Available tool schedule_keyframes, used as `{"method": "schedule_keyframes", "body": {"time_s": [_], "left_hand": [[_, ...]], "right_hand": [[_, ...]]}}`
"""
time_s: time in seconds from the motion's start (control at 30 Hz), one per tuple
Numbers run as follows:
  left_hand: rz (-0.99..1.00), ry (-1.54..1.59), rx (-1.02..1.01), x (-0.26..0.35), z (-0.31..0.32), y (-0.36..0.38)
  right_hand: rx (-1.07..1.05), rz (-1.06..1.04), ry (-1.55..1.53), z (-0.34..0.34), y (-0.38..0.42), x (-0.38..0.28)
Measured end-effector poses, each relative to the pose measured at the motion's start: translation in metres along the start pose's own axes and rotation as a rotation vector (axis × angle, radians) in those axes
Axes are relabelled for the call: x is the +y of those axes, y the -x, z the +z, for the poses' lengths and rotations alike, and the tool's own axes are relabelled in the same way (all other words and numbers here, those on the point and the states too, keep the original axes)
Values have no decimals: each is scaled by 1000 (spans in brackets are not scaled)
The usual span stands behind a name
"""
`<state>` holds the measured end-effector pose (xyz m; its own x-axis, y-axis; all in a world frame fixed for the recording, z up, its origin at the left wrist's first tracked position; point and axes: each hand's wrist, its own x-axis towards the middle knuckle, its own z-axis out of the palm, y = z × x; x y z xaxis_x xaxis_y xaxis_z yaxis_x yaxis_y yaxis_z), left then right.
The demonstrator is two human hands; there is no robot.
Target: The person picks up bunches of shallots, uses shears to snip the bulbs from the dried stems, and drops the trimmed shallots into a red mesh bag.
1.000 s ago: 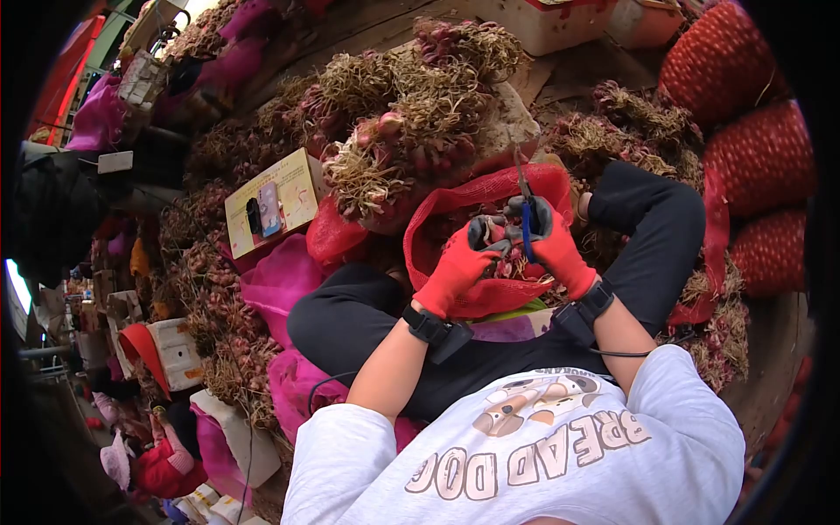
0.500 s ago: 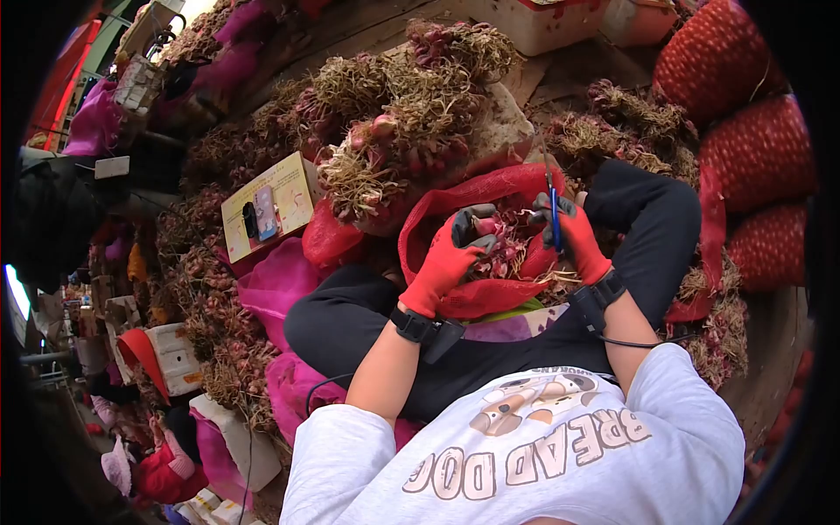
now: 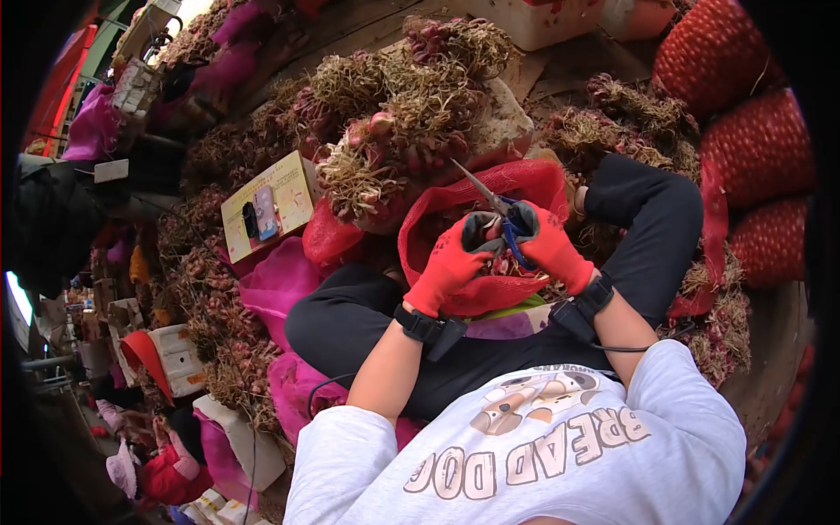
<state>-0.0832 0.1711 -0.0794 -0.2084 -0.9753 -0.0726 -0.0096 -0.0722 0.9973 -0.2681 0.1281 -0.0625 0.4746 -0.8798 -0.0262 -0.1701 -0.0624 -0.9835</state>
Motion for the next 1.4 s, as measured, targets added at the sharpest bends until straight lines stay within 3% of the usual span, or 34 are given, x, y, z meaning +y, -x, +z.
{"method": "schedule_keyframes", "body": {"time_s": [0.03, 0.13, 0.23, 0.33, 0.37, 0.5, 0.7, 0.87, 0.97, 1.0, 1.1, 1.2, 1.3, 1.4], "left_hand": [[-10, -17, -4, -2, 1, 1], [-18, 91, -11, -7, 3, 0], [-45, 266, -65, 7, 4, 3], [-72, 348, -13, 18, -1, 6], [-11, 217, -56, 11, -8, 3], [-13, 316, -56, 14, -10, 1], [-44, 348, -34, 8, -6, -1], [-109, 369, -89, 19, -3, 2], [24, 301, -106, 12, -9, 1], [-11, 323, -111, 17, -7, 2], [-113, 416, -100, 30, -2, 1], [-183, 504, -28, 12, -4, -1], [-193, 519, 30, 12, -9, -3], [-159, 495, 51, 18, -7, -4]], "right_hand": [[15, -42, 87, 1, 2, 2], [57, 184, -91, 6, 8, -2], [66, 168, -185, -2, 5, 40], [24, 500, -623, -18, 13, 36], [-6, 484, -667, -22, 15, 40], [28, 429, -791, -22, 10, 15], [6, 367, -652, -11, 7, 3], [112, 125, -214, 0, 7, 10], [171, 51, 10, 3, 6, 16], [192, 31, 97, 3, 6, 18], [67, 235, -282, 4, 6, 20], [77, 295, -318, -4, 8, 24], [138, 458, -671, -7, 7, 26], [59, 436, -740, -14, 3, 23]]}}
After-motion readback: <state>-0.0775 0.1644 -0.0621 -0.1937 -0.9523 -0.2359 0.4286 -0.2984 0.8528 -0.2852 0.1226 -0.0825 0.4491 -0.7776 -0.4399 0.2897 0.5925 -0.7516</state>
